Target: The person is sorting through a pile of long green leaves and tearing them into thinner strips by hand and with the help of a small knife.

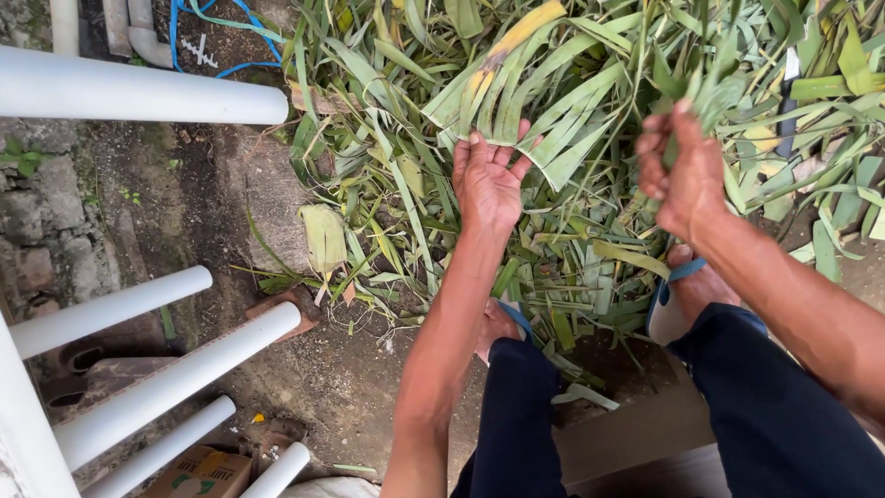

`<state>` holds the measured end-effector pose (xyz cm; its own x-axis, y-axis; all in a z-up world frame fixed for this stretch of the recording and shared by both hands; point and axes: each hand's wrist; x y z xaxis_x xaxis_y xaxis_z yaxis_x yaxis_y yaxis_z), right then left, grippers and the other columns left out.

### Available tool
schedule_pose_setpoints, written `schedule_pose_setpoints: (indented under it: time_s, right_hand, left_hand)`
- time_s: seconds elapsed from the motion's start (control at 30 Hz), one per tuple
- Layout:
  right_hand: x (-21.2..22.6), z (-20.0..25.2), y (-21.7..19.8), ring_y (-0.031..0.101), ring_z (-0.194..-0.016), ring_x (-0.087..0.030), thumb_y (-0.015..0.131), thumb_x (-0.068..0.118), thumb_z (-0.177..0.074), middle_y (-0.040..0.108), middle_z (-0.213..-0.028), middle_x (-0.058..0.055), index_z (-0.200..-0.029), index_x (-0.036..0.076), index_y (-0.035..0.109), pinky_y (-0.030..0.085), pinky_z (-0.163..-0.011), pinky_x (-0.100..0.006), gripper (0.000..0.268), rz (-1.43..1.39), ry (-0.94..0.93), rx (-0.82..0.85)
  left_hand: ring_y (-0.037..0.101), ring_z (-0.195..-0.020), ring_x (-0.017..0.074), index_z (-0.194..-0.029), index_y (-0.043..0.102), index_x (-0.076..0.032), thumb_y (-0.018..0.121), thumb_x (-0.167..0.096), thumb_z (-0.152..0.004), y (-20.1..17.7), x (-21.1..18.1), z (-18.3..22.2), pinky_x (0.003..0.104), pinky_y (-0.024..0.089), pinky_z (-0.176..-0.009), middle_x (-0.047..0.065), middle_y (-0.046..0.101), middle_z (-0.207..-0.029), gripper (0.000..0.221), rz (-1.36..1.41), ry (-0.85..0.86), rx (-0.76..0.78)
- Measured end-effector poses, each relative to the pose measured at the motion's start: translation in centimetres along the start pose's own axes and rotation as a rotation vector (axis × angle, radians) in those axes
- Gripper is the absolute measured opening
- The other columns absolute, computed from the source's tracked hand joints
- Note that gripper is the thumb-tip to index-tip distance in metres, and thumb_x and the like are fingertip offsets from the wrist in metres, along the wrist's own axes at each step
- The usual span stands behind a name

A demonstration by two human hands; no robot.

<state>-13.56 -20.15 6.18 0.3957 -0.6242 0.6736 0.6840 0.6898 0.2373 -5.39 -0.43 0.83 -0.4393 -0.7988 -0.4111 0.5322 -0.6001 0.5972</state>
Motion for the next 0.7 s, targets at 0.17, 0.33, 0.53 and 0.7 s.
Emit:
schedule_pose_setpoints:
  time_s: [0.17,0.33,0.53,0.7]
  right_hand:
    - [-2.5,0.8,1.0,0.034,-0.041,0.004,0.056,0.048,-0.106,0.073,-0.100,-0.006,-0.123,0.005,0.058,0.037,-0.036,-0.015,0.046,0.089,0.111,0.166]
    - [-2.7,-1.7,1.0,0.042,-0.041,0.001,0.073,0.030,-0.099,0.069,-0.085,0.003,-0.111,0.015,0.065,0.038,-0.035,-0.015,0.021,-0.058,0.101,0.219]
    - [2.2,-1.9,4.2,0.035,-0.039,-0.004,0.076,0.028,-0.098,0.039,-0.056,0.011,-0.125,0.015,0.050,0.029,-0.031,-0.019,0.039,0.167,0.241,0.152]
    - [6.3,-4.0,7.5,0.031,-0.043,-0.003,0.062,0.056,-0.105,0.030,-0.057,0.010,-0.117,0.022,0.064,0.020,-0.034,-0.020,0.037,0.689,0.459,0.122]
  left_hand:
    - [0.063,-0.114,0.0508,-0.105,0.058,-0.013,0.057,-0.018,-0.109,-1.0,0.8,-0.5,0.072,0.056,-0.093,0.028,0.068,-0.121,0.007,0.044,0.023,0.144]
    - [0.064,-0.113,0.0493,-0.103,0.058,-0.013,0.058,-0.019,-0.108,-1.1,0.9,-0.3,0.070,0.058,-0.091,0.027,0.069,-0.120,0.008,0.043,0.015,0.157]
    - [0.066,-0.109,0.0478,-0.102,0.053,-0.003,0.062,-0.005,-0.103,0.1,-0.3,-0.6,0.067,0.059,-0.085,0.023,0.064,-0.113,0.009,-0.062,-0.014,0.282]
    - [0.062,-0.116,0.0529,-0.109,0.050,0.008,0.063,-0.005,-0.104,4.4,-2.2,-1.7,0.075,0.051,-0.098,0.036,0.060,-0.126,0.019,-0.197,0.004,0.522]
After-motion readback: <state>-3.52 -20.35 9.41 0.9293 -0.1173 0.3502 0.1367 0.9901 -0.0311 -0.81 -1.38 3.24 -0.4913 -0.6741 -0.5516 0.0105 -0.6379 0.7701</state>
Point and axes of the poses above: each hand's wrist, its own z-axis away from the middle knuckle, its own y-axis out of the palm, x = y × z
